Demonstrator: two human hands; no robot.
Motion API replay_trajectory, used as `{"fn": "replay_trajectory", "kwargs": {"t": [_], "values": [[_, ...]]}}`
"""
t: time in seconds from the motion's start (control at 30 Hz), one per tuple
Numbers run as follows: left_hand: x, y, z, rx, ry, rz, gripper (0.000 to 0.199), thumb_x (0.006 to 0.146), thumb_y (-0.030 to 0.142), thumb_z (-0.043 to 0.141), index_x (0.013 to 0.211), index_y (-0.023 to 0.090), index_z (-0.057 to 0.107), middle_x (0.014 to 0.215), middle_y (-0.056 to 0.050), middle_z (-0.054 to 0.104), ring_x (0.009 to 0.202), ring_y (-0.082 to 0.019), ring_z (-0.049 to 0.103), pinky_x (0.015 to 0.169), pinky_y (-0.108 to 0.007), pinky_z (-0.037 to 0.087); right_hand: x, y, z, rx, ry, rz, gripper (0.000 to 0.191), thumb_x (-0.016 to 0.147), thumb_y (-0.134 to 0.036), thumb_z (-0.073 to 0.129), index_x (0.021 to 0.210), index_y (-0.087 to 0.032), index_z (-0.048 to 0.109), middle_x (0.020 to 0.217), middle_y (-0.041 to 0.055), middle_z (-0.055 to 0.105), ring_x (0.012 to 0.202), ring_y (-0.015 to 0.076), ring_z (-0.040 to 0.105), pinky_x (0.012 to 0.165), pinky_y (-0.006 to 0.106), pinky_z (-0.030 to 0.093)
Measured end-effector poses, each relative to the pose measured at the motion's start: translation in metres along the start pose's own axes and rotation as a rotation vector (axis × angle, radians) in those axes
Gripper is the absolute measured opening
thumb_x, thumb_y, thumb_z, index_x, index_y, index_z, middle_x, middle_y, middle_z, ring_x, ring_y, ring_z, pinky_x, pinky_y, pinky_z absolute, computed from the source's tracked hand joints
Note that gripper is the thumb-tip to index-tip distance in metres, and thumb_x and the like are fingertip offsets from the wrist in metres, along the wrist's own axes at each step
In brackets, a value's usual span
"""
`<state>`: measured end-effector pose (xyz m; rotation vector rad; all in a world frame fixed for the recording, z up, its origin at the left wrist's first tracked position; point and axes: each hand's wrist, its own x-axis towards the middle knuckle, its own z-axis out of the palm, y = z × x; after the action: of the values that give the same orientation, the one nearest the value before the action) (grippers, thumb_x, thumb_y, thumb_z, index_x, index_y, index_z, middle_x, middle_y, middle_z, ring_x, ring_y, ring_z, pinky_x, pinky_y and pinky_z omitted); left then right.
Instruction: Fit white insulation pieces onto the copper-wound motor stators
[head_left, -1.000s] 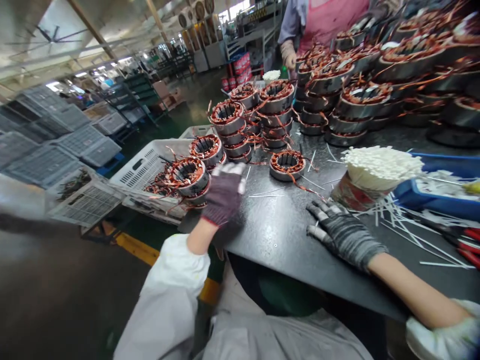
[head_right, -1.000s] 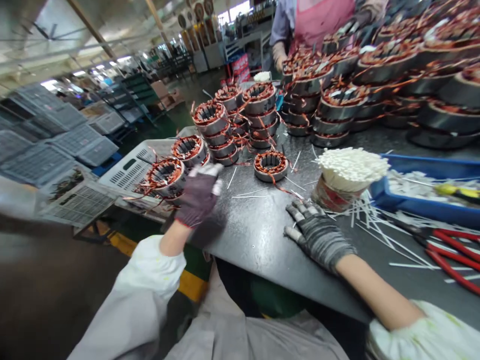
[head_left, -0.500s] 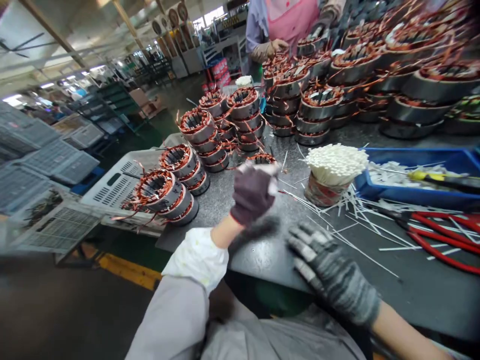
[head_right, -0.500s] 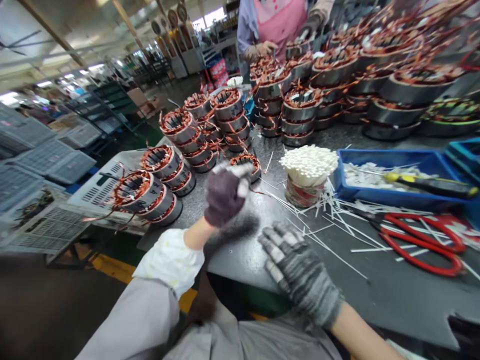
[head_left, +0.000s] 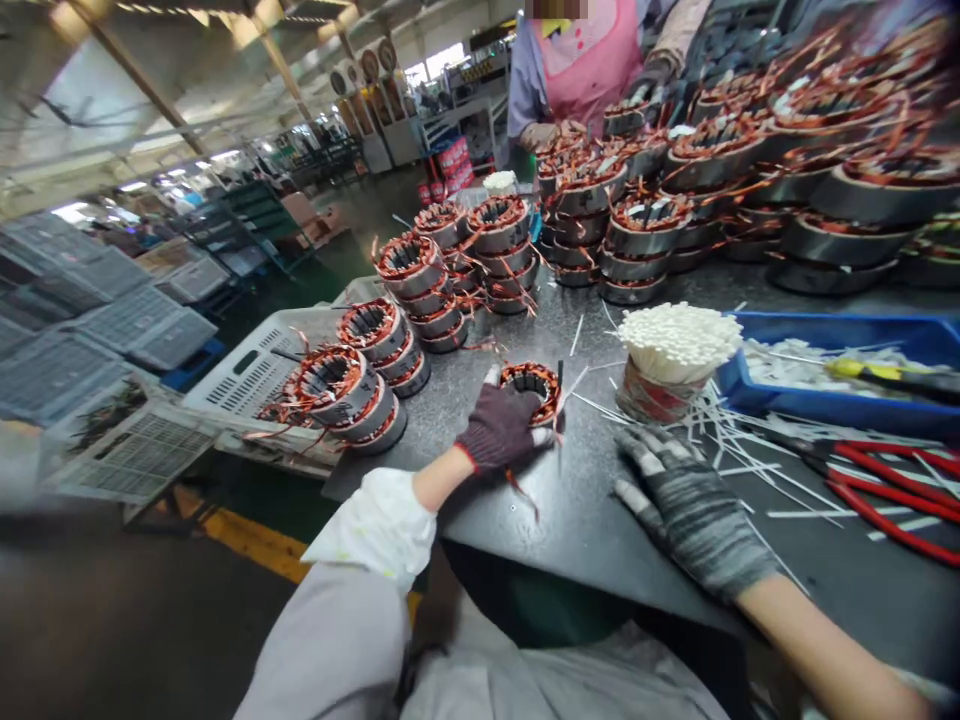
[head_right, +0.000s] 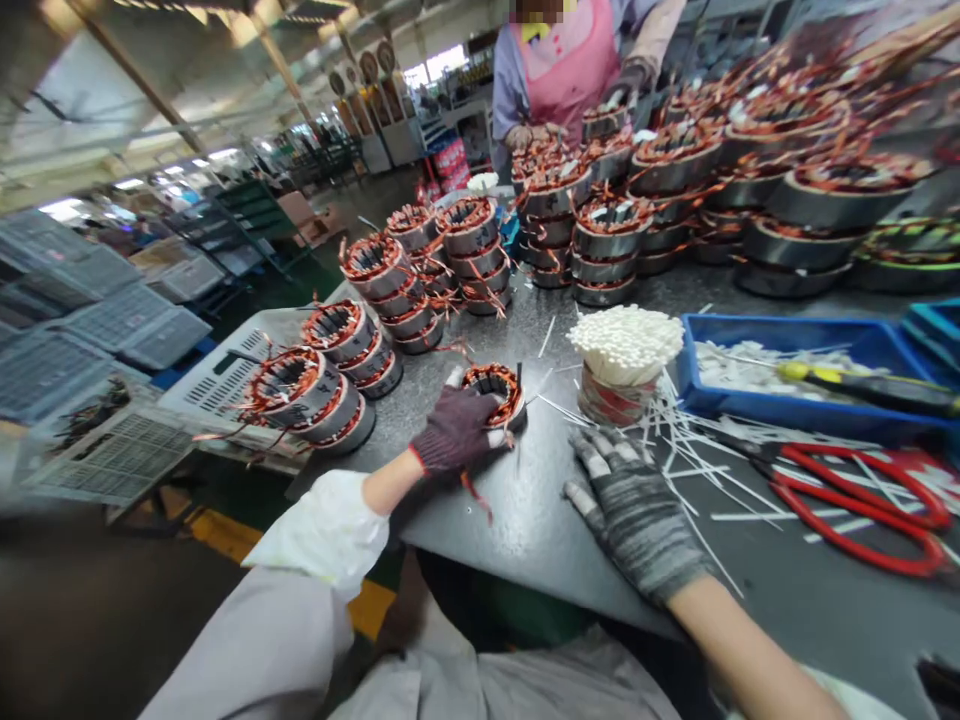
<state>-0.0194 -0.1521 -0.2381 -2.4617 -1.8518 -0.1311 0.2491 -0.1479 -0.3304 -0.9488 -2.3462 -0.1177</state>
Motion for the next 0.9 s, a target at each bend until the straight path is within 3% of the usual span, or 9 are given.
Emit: {"fn": "replay_trajectory", "kwargs": {"t": [0.1,0.23,0.3,0.37,0.43,0.53,0.7,0.8,0.9], "values": [[-0.043,0.016,0.002,-0.042,0.042,0.097,0.035,0.090,0.055,0.063,0.097,0.021,0.070,0.087,-0.005,0.075,0.093,-0.029,0.070,0.121,-0.063,0.025,0.015,-0.030,-0.024,0.037,0.082,-0.089,0.060,0.096,-0.047,0.060,0.144,-0.013,0.053,0.143,0.0212,0.060,0.136,0.0363,0.051,0.112,0.058,0.043],[-0.073,0.040,0.003,-0.098,0.034,0.213,0.026,0.088,0.048,0.065,0.092,0.023,0.069,0.084,-0.004,0.073,0.090,-0.028,0.069,0.122,-0.063,0.026,0.028,-0.061,-0.046,0.117,0.254,-0.391,0.029,0.094,-0.037,0.064,0.122,-0.033,0.068,0.125,0.0034,0.072,0.130,0.0261,0.056,0.115,0.050,0.040],[-0.078,0.049,0.003,-0.092,0.028,0.241,0.028,0.086,0.050,0.068,0.093,0.022,0.070,0.083,-0.005,0.073,0.089,-0.028,0.069,0.122,-0.064,0.026,0.028,-0.062,-0.047,0.106,0.372,-0.182,0.018,0.095,-0.031,0.060,0.108,-0.031,0.072,0.119,0.0033,0.073,0.127,0.0257,0.057,0.115,0.051,0.039],[-0.079,0.053,0.003,-0.113,0.064,0.247,0.034,0.086,0.051,0.070,0.100,0.019,0.071,0.090,-0.008,0.075,0.094,-0.031,0.070,0.123,-0.065,0.025,0.025,-0.054,-0.040,0.073,0.350,0.229,0.022,0.095,-0.035,0.055,0.095,-0.023,0.073,0.117,0.0106,0.073,0.123,0.0307,0.059,0.113,0.056,0.040],[-0.081,0.051,0.004,-0.238,0.150,0.249,0.040,0.090,0.048,0.068,0.115,0.017,0.069,0.109,-0.012,0.075,0.108,-0.032,0.069,0.124,-0.065,0.025,0.019,-0.042,-0.030,0.095,0.135,0.522,0.032,0.094,-0.040,0.051,0.086,-0.018,0.073,0.113,0.0162,0.073,0.113,0.0338,0.063,0.107,0.059,0.045],[-0.094,0.038,0.006,-0.532,0.301,0.260,0.038,0.101,0.033,0.050,0.135,0.018,0.058,0.129,-0.012,0.071,0.130,-0.026,0.061,0.122,-0.053,0.035,0.007,-0.030,-0.030,0.147,-0.117,0.595,0.034,0.089,-0.046,0.056,0.090,-0.018,0.074,0.113,0.0153,0.073,0.107,0.0332,0.065,0.100,0.056,0.051],[-0.129,0.032,0.004,-0.368,0.219,0.408,0.036,0.104,0.026,0.042,0.134,0.026,0.062,0.142,-0.006,0.066,0.142,-0.025,0.052,0.123,-0.051,0.032,0.006,-0.048,-0.071,0.070,0.250,0.315,0.034,0.090,-0.031,0.060,0.121,-0.021,0.068,0.131,0.0164,0.066,0.131,0.0375,0.056,0.113,0.061,0.042],[-0.125,0.046,-0.009,-0.285,0.080,0.228,0.035,0.106,0.033,0.043,0.134,0.026,0.063,0.139,-0.007,0.068,0.134,-0.025,0.060,0.113,-0.045,0.044,0.017,-0.069,-0.077,0.203,0.024,-0.044,0.034,0.094,-0.027,0.055,0.125,-0.022,0.067,0.130,0.0142,0.068,0.131,0.0359,0.057,0.113,0.058,0.044],[-0.097,0.046,-0.021,-0.428,0.081,-0.019,0.041,0.107,0.041,0.039,0.129,0.021,0.067,0.121,-0.011,0.076,0.113,-0.026,0.072,0.097,-0.040,0.054,0.024,-0.081,-0.059,0.196,-0.135,-0.138,0.038,0.099,-0.040,0.053,0.126,-0.020,0.070,0.125,0.0153,0.072,0.124,0.0375,0.061,0.110,0.059,0.045]]}}
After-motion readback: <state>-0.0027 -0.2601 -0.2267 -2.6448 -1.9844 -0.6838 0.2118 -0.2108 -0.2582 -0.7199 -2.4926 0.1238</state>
